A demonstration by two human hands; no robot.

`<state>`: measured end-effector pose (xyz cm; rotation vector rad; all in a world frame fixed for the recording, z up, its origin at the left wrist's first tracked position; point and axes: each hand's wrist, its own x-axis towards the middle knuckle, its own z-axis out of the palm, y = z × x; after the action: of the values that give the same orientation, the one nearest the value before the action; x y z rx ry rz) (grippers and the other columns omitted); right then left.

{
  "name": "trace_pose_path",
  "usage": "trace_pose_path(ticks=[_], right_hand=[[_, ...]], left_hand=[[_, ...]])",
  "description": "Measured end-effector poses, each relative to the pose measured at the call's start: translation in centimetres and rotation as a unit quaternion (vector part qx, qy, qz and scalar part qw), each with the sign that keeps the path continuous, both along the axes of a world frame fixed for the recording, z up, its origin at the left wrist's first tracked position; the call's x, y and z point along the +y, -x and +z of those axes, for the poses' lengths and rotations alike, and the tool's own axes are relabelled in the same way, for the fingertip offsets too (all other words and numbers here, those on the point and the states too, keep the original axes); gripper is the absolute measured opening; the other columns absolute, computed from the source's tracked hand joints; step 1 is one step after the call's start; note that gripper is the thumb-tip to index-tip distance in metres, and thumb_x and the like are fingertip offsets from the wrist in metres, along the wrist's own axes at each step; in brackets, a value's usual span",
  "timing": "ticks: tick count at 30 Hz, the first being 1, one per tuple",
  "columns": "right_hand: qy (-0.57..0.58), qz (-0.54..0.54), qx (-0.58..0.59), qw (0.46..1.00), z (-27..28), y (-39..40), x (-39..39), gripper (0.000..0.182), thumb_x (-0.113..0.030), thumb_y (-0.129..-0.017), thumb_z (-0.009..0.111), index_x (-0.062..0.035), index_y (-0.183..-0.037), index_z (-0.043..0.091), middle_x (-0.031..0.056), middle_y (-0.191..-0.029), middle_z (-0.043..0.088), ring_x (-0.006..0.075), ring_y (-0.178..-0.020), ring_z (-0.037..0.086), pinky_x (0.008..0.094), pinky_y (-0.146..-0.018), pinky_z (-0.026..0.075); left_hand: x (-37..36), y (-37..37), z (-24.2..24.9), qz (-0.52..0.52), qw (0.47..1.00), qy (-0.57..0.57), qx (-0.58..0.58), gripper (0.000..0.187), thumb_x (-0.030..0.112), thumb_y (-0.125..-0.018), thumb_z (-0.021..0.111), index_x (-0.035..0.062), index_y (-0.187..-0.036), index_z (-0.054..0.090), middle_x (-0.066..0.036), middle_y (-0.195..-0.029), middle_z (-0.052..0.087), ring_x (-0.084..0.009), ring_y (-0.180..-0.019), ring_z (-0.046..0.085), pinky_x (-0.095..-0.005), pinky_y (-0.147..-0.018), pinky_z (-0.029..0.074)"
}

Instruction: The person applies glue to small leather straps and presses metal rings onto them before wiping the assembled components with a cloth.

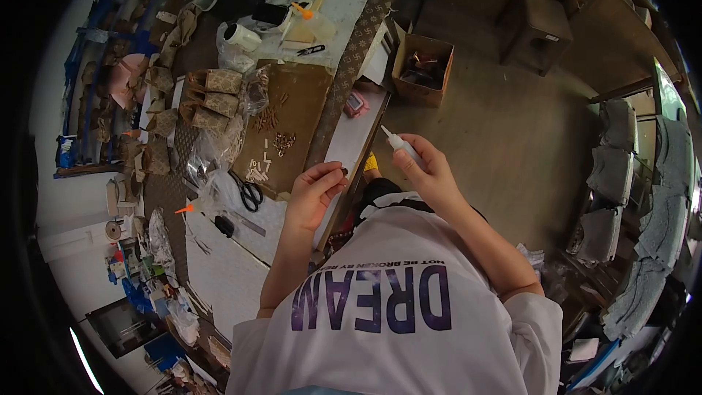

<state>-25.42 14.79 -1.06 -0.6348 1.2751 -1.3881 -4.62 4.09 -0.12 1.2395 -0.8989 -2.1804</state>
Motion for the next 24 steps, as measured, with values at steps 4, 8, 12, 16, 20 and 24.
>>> trace_pose_path(ticks=[4, 8, 12, 16, 20, 24], right_hand=[[0.001, -0.007, -0.015, 1.000, -0.1, -0.4, -0.4, 0.036, -0.030, -0.093, 0.054, -0.0026, -0.116, 0.052, -0.0021, -0.084, 0.053, 0.0041, -0.072, 0.043, 0.0185, -0.065, 0.036], [-0.006, -0.010, -0.019, 1.000, 0.2, -0.6, -0.8, 0.034, -0.029, -0.093, 0.054, -0.0027, -0.115, 0.053, -0.0025, -0.081, 0.052, 0.0039, -0.068, 0.041, 0.0187, -0.062, 0.034], [0.000, 0.011, -0.025, 1.000, 0.0, -0.7, -1.0, 0.036, -0.030, -0.092, 0.055, -0.0040, -0.117, 0.051, -0.0035, -0.084, 0.051, 0.0025, -0.073, 0.044, 0.0172, -0.065, 0.038], [-0.004, 0.031, -0.030, 0.999, -0.7, -1.0, -1.2, 0.034, -0.028, -0.093, 0.055, -0.0051, -0.118, 0.049, -0.0034, -0.087, 0.051, 0.0030, -0.075, 0.045, 0.0182, -0.066, 0.038], [0.001, 0.059, -0.018, 0.998, -1.2, -1.1, -1.7, 0.032, -0.025, -0.093, 0.054, -0.0062, -0.118, 0.048, -0.0032, -0.088, 0.051, 0.0032, -0.078, 0.046, 0.0185, -0.068, 0.039], [0.034, 0.058, -0.037, 0.997, -0.9, -1.9, -2.7, 0.029, -0.020, -0.093, 0.055, -0.0055, -0.115, 0.046, -0.0028, -0.088, 0.051, 0.0034, -0.076, 0.046, 0.0184, -0.066, 0.040]], left_hand=[[0.0, -0.3, -0.1, 0.002, 1.000, 0.005, -0.005, 0.019, -0.001, -0.081, 0.064, -0.0004, -0.100, 0.063, -0.008, -0.089, 0.065, -0.0154, -0.077, 0.065, -0.0241, -0.071, 0.053], [0.1, -0.6, -0.2, 0.007, 1.000, 0.012, -0.009, 0.018, 0.000, -0.080, 0.064, 0.0000, -0.099, 0.063, -0.007, -0.088, 0.065, -0.0145, -0.076, 0.064, -0.0235, -0.070, 0.052], [0.0, -0.6, -0.4, 0.012, 1.000, 0.013, -0.013, 0.014, 0.000, -0.081, 0.063, 0.0027, -0.095, 0.060, -0.006, -0.086, 0.064, -0.0133, -0.075, 0.063, -0.0224, -0.070, 0.050], [0.2, -0.6, -0.1, 0.038, 0.999, 0.009, 0.000, 0.015, 0.000, -0.083, 0.061, 0.0102, -0.086, 0.051, -0.007, -0.088, 0.062, -0.0131, -0.076, 0.062, -0.0218, -0.070, 0.049], [0.5, -1.2, -0.5, 0.058, 0.998, 0.027, 0.012, 0.026, -0.001, -0.084, 0.059, 0.0151, -0.078, 0.039, -0.007, -0.088, 0.060, -0.0129, -0.077, 0.060, -0.0218, -0.070, 0.046], [0.5, -1.5, -0.9, 0.081, 0.994, 0.050, 0.047, 0.029, -0.003, -0.084, 0.057, 0.0153, -0.074, 0.036, -0.006, -0.085, 0.058, -0.0129, -0.076, 0.056, -0.0221, -0.068, 0.043]])
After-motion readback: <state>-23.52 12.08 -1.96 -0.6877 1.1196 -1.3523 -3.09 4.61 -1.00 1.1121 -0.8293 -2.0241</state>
